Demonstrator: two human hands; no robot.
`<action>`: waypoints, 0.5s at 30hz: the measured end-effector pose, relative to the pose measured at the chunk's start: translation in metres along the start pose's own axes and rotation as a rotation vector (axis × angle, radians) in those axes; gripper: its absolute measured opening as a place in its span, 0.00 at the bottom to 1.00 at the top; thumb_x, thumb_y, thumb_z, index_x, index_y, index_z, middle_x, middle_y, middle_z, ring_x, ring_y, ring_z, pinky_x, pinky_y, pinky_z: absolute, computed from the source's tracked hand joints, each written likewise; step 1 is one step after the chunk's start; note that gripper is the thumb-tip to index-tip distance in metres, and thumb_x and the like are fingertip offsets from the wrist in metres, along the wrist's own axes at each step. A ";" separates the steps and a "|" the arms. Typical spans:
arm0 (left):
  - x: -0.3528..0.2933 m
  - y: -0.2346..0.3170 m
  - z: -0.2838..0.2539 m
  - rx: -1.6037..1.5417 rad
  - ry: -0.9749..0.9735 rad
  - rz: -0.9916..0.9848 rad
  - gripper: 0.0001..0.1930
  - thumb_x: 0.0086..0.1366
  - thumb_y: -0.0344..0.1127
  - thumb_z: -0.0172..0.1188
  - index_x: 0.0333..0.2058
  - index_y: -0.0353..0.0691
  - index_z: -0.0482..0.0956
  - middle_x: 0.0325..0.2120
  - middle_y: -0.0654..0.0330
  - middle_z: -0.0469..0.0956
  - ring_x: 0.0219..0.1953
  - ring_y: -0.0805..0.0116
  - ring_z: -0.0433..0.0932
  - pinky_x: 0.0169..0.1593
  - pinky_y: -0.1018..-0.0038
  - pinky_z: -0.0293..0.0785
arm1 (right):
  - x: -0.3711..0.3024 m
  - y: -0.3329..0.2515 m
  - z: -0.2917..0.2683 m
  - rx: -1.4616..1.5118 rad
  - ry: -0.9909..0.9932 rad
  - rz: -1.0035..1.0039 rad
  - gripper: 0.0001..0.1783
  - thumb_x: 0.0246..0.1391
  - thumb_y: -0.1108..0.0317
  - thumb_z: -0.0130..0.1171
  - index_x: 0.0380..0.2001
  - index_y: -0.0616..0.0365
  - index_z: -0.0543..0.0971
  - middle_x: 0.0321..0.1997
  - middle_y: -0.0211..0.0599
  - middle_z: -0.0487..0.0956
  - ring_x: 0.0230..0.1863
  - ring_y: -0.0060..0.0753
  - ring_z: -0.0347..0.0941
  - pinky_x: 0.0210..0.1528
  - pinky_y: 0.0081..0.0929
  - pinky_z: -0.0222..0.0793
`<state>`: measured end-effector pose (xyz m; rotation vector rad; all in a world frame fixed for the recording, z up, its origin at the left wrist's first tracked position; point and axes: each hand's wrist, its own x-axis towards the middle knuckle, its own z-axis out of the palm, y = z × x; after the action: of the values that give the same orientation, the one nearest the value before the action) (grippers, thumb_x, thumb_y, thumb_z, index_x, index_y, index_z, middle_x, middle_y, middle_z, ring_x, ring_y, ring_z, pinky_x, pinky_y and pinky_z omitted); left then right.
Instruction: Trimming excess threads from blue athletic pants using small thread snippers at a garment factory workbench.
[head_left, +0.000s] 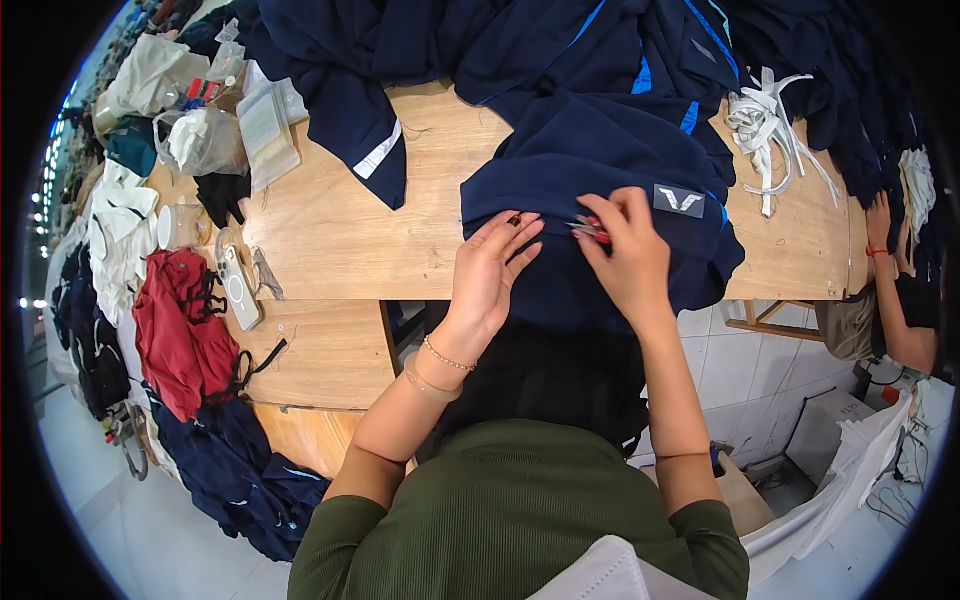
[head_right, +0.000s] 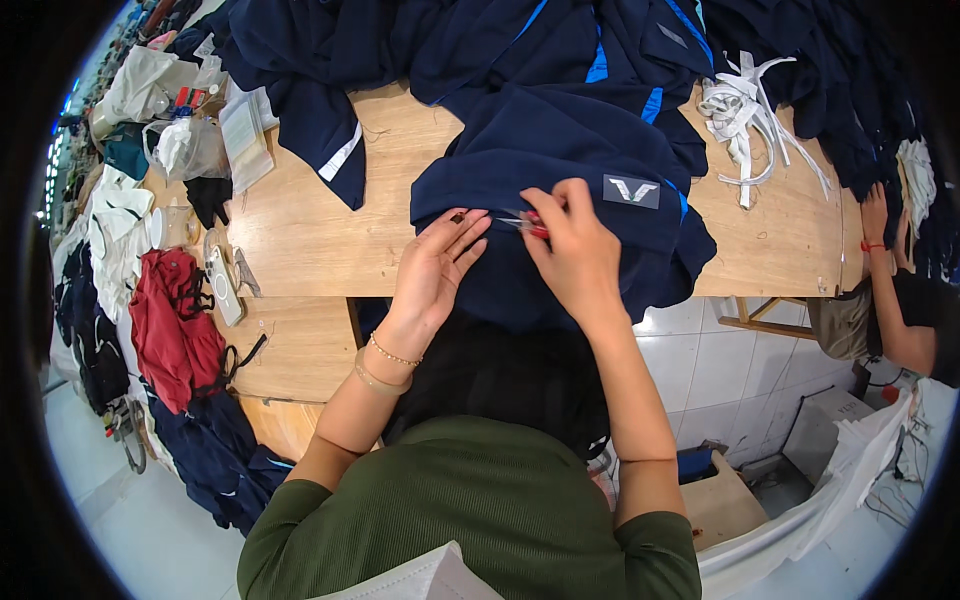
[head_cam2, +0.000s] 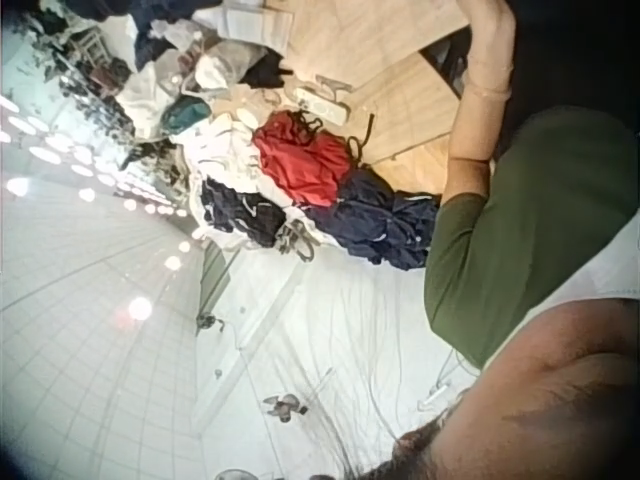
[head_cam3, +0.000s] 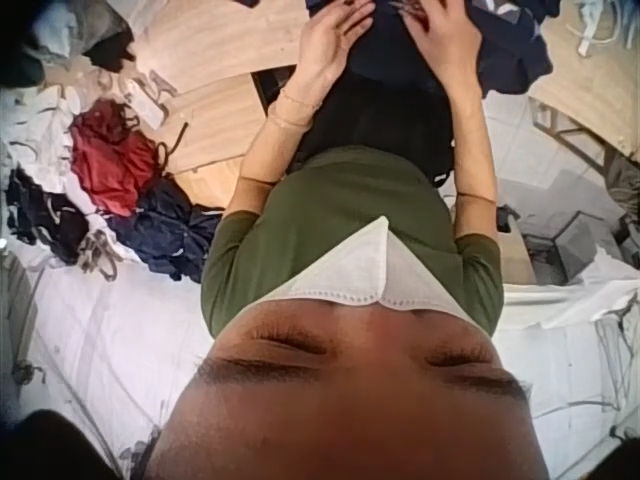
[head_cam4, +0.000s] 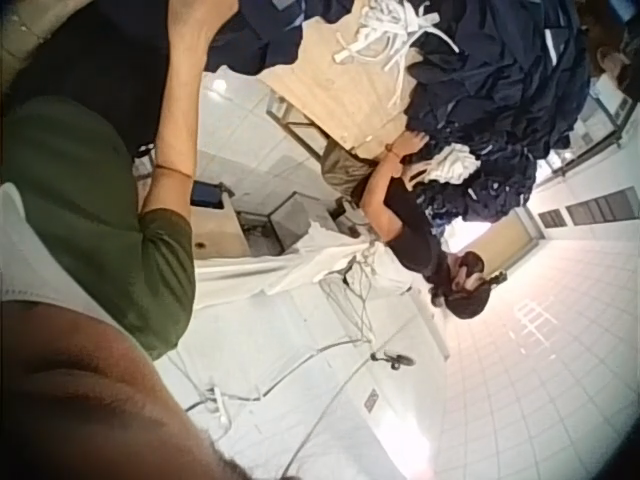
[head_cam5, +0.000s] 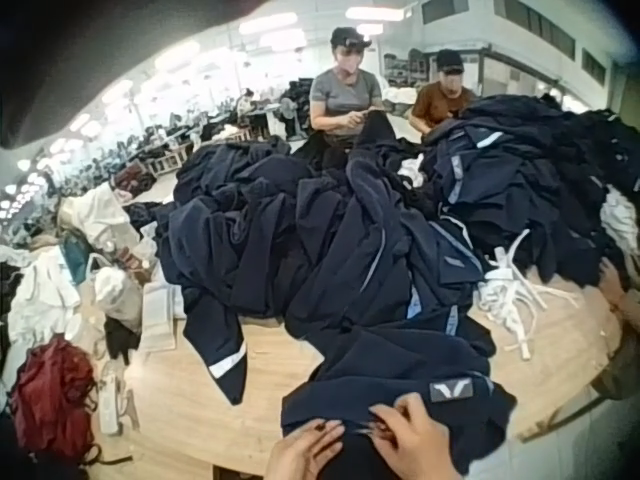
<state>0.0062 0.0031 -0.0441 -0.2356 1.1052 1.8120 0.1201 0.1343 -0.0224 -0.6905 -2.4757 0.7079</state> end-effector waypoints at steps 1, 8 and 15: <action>0.001 0.000 0.000 0.001 0.000 -0.001 0.17 0.67 0.30 0.48 0.52 0.29 0.64 0.48 0.50 0.74 0.50 0.63 0.75 0.51 0.71 0.72 | 0.002 0.000 0.006 -0.025 -0.019 0.003 0.14 0.42 0.73 0.65 0.36 0.52 0.78 0.34 0.33 0.69 0.28 0.35 0.75 0.26 0.28 0.70; 0.004 0.008 -0.001 -0.185 -0.044 -0.116 0.10 0.66 0.35 0.55 0.40 0.34 0.73 0.40 0.56 0.77 0.44 0.68 0.77 0.48 0.74 0.75 | 0.003 -0.006 -0.004 0.156 -0.028 -0.046 0.14 0.39 0.77 0.65 0.33 0.54 0.77 0.31 0.33 0.68 0.27 0.33 0.73 0.27 0.24 0.69; -0.020 0.021 0.018 -0.211 -0.124 0.060 0.06 0.64 0.31 0.57 0.32 0.35 0.79 0.30 0.63 0.79 0.32 0.76 0.78 0.47 0.75 0.78 | -0.006 -0.018 -0.036 0.570 -0.020 0.336 0.15 0.49 0.74 0.64 0.39 0.63 0.70 0.35 0.33 0.72 0.36 0.24 0.70 0.40 0.20 0.65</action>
<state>0.0053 0.0020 -0.0097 -0.2137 0.8429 1.9706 0.1390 0.1301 0.0134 -0.8710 -2.0294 1.4703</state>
